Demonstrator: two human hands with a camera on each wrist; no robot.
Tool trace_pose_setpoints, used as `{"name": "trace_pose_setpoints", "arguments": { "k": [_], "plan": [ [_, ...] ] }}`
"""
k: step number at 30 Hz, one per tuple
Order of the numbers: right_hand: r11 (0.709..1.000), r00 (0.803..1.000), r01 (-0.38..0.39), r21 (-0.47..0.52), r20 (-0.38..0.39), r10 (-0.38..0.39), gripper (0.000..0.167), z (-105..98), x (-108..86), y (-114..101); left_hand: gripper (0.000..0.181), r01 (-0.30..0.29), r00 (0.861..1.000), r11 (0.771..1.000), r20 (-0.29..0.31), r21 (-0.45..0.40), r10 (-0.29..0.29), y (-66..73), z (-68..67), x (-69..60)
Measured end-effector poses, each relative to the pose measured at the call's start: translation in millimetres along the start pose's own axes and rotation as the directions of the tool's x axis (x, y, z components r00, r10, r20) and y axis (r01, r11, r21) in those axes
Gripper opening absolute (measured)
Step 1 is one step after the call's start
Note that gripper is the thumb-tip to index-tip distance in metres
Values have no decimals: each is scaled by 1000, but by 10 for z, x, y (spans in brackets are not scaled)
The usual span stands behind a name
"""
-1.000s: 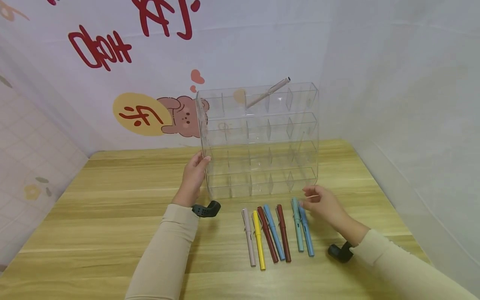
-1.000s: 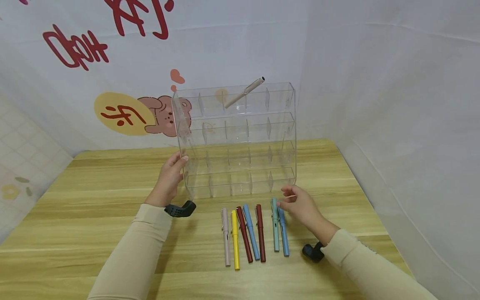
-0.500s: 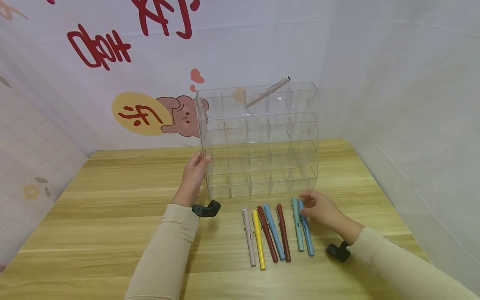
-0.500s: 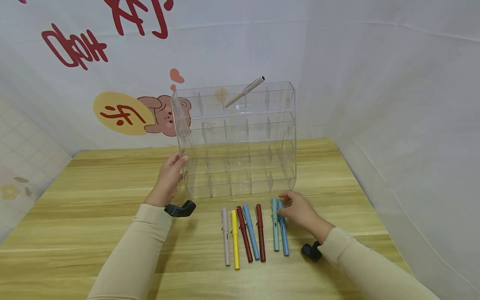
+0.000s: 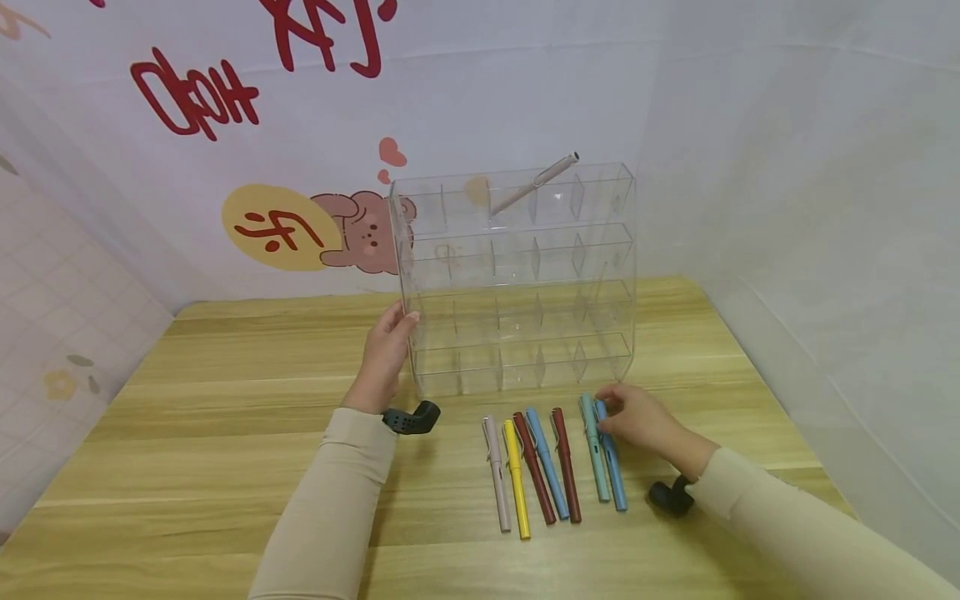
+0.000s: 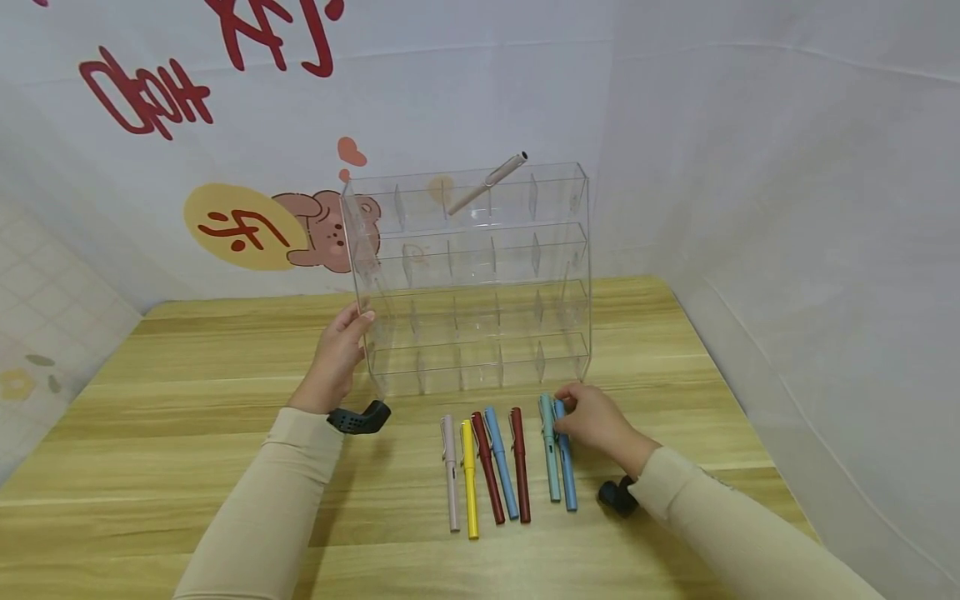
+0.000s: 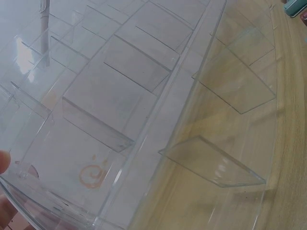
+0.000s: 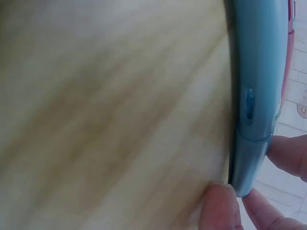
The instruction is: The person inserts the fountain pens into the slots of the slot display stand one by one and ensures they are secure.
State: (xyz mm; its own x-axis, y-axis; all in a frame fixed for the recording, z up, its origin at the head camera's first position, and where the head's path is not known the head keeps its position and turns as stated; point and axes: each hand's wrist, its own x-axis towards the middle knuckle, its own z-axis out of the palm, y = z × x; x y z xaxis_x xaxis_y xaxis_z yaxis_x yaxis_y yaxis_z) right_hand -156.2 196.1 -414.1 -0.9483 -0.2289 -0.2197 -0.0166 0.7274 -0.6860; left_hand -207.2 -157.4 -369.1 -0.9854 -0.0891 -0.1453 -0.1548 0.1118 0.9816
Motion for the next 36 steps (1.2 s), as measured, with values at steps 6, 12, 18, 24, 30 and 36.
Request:
{"name": "trace_pose_setpoints", "arguments": {
  "k": [6, 12, 18, 24, 30, 36],
  "plan": [
    [999, 999, -25, -41, 27, 26, 46, -25, 28, -55, 53, 4, 1000, 1000, 1, 0, -4, 2, -2, 1],
    [996, 999, -36, -78, 29, 38, 42, -36, 48, -92, 52, -10, 1000, 1000, 3, -9, 10, -10, -3, 3],
    [994, 999, -42, -101, 26, 45, 36, -37, 64, -91, 52, -14, 1000, 1000, 0, -10, 14, -5, 6, -9],
    [995, 998, -47, -93, 29, 50, 31, -42, 79, -88, 53, -7, 1000, 1000, -5, -11, 7, 1, 15, -9],
    [997, 997, -72, 12, 33, 72, 30, -63, 68, -56, 53, -13, 1000, 1000, -5, -7, 13, 1, 16, -10],
    [984, 995, -92, 152, 57, 84, 33, -128, 44, -48, 54, -9, 1000, 1000, -3, -3, 9, 7, 9, -17]
  ]
}}
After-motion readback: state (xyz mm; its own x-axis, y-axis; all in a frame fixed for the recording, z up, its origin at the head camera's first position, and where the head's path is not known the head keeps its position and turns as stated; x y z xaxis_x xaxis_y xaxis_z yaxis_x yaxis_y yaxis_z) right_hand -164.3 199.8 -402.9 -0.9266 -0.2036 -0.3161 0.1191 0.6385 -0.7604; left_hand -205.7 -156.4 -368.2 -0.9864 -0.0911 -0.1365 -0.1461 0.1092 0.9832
